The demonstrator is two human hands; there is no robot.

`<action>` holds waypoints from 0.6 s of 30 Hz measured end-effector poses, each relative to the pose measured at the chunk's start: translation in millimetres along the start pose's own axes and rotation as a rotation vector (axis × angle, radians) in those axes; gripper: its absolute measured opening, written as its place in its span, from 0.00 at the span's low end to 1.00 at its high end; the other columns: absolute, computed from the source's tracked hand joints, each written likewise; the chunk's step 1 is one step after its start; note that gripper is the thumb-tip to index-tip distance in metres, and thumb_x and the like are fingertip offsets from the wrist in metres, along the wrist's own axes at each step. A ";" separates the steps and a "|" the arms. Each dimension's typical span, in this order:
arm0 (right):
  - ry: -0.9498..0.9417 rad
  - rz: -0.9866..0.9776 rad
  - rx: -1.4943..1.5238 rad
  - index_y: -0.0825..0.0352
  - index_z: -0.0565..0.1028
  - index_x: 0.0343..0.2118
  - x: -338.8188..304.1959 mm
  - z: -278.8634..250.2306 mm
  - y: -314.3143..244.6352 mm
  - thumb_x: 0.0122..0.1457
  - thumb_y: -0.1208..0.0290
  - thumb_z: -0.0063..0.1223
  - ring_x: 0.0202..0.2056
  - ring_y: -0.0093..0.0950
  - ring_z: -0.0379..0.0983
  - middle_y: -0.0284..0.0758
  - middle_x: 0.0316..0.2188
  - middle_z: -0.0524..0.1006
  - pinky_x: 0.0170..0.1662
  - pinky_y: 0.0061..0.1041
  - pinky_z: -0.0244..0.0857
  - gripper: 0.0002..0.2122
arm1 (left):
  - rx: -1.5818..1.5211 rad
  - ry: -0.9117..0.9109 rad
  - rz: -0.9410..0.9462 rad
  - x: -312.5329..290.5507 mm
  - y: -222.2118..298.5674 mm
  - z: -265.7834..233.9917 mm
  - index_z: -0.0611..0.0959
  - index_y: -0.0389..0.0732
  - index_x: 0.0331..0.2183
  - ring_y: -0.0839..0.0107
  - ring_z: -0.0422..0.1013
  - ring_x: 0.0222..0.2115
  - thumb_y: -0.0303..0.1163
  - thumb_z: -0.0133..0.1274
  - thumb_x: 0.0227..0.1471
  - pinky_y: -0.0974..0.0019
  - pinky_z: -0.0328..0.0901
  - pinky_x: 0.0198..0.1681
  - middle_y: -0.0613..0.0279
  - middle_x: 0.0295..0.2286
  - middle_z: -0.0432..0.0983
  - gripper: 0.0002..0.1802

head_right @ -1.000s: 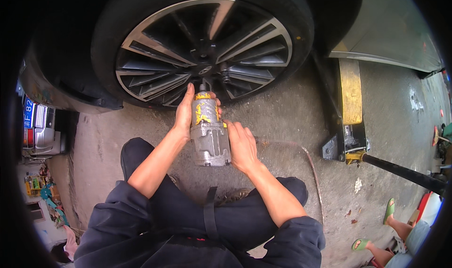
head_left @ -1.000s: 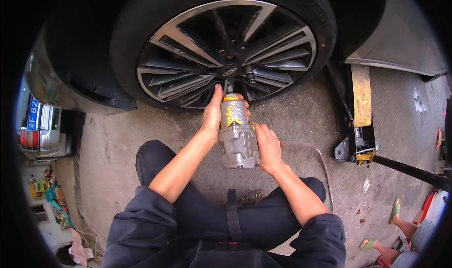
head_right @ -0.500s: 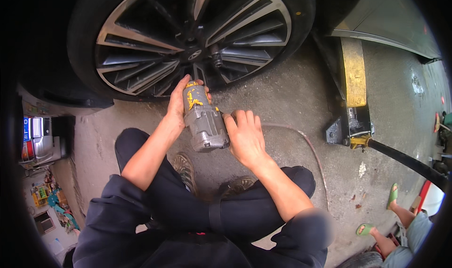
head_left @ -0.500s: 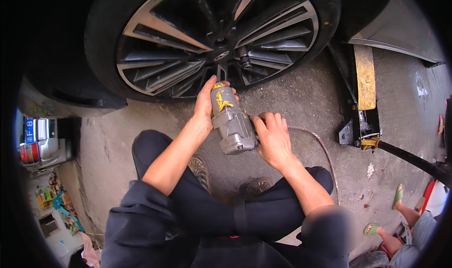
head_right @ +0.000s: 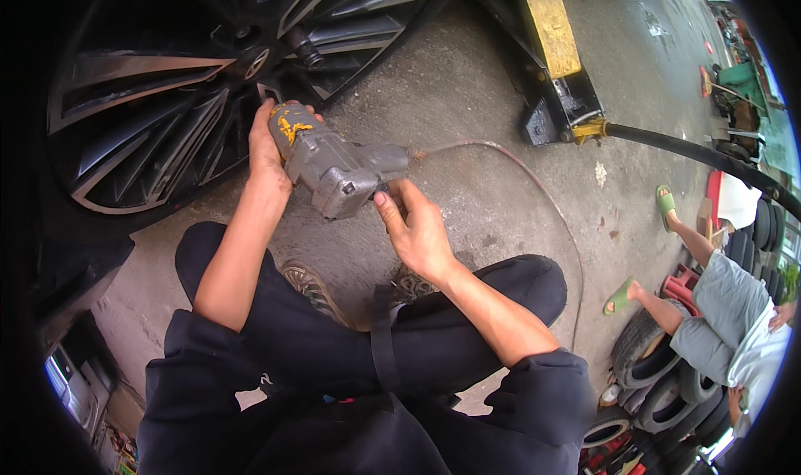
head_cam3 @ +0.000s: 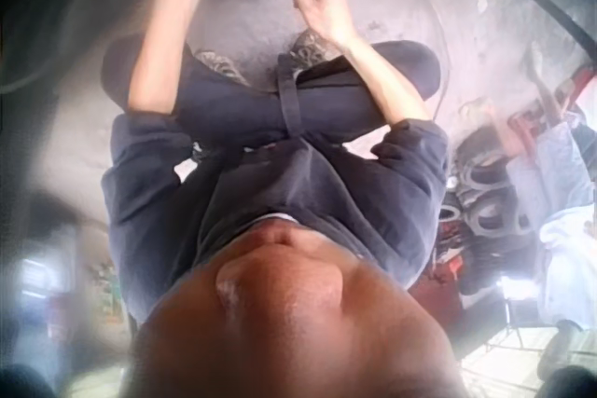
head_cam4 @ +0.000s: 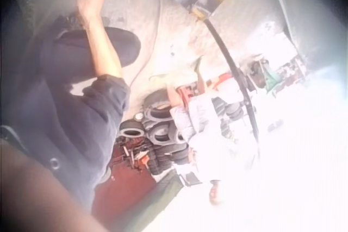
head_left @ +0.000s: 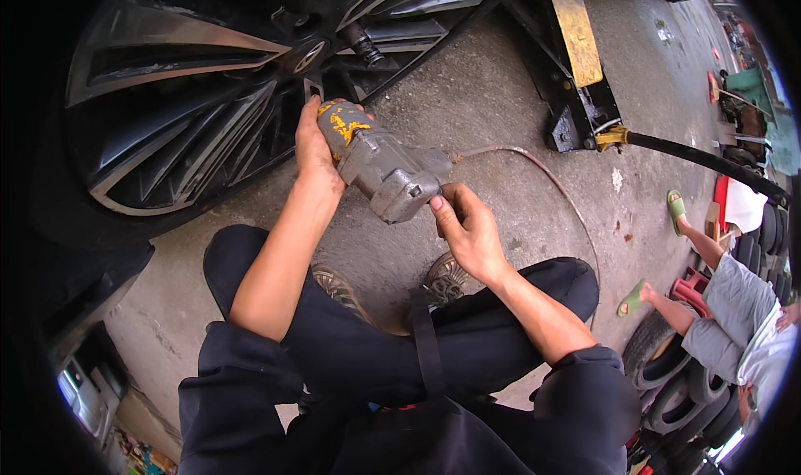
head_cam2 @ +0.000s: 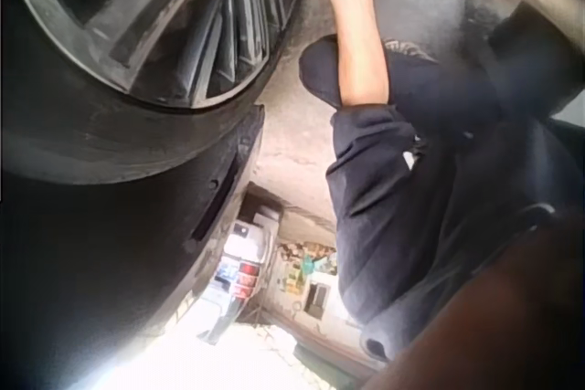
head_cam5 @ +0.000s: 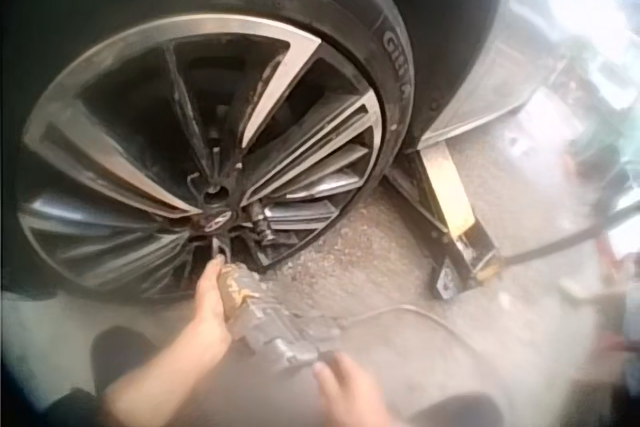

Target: The person kneels beside a car and uses a pneumatic impact wrench to tighten the lug nuts on a wheel. After using the impact wrench, the person switches to a torque wrench to manually tighten each lug nut in sequence.

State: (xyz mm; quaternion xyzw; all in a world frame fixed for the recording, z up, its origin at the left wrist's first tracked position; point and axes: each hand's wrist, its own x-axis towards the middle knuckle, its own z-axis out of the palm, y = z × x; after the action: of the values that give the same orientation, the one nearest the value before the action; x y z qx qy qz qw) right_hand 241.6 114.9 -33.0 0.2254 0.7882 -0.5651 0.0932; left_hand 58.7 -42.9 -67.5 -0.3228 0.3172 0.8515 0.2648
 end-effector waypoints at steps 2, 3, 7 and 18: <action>0.027 -0.063 -0.057 0.72 0.72 0.39 1.4 -0.4 -2.0 0.64 0.62 0.53 0.23 0.24 0.68 0.36 0.21 0.73 0.28 0.28 0.64 0.14 | -0.004 0.019 -0.022 -1.1 0.9 -2.9 0.75 0.40 0.34 0.56 0.76 0.32 0.49 0.48 0.58 0.53 0.74 0.36 0.52 0.30 0.76 0.20; 0.032 -0.097 -0.115 0.72 0.72 0.39 1.0 -2.7 -5.6 0.64 0.62 0.54 0.24 0.21 0.67 0.34 0.20 0.72 0.28 0.26 0.63 0.14 | -0.011 0.052 -0.032 -1.7 0.8 -3.2 0.75 0.40 0.34 0.56 0.76 0.32 0.49 0.48 0.58 0.53 0.74 0.37 0.52 0.30 0.76 0.20; -0.061 0.006 -0.200 0.71 0.71 0.40 10.2 0.2 -38.0 0.60 0.62 0.59 0.25 0.24 0.69 0.35 0.22 0.71 0.30 0.27 0.65 0.16 | -0.020 0.087 -0.020 4.4 12.0 -22.7 0.76 0.36 0.35 0.56 0.75 0.34 0.50 0.47 0.59 0.53 0.73 0.40 0.51 0.30 0.76 0.23; -0.121 -0.890 -0.655 0.66 0.68 0.26 48.9 -23.9 -16.6 0.56 0.59 0.59 0.24 0.41 0.70 0.38 0.22 0.68 0.28 0.38 0.66 0.16 | 0.022 0.156 -0.015 0.2 16.0 -28.0 0.78 0.32 0.34 0.56 0.76 0.33 0.51 0.41 0.60 0.55 0.72 0.41 0.50 0.29 0.79 0.28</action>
State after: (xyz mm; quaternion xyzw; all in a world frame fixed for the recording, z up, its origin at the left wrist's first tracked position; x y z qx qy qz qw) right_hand 193.5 145.1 -30.3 -0.2031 0.9351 -0.2871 -0.0444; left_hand 58.8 -73.3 -78.2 -0.3878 0.3439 0.8180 0.2493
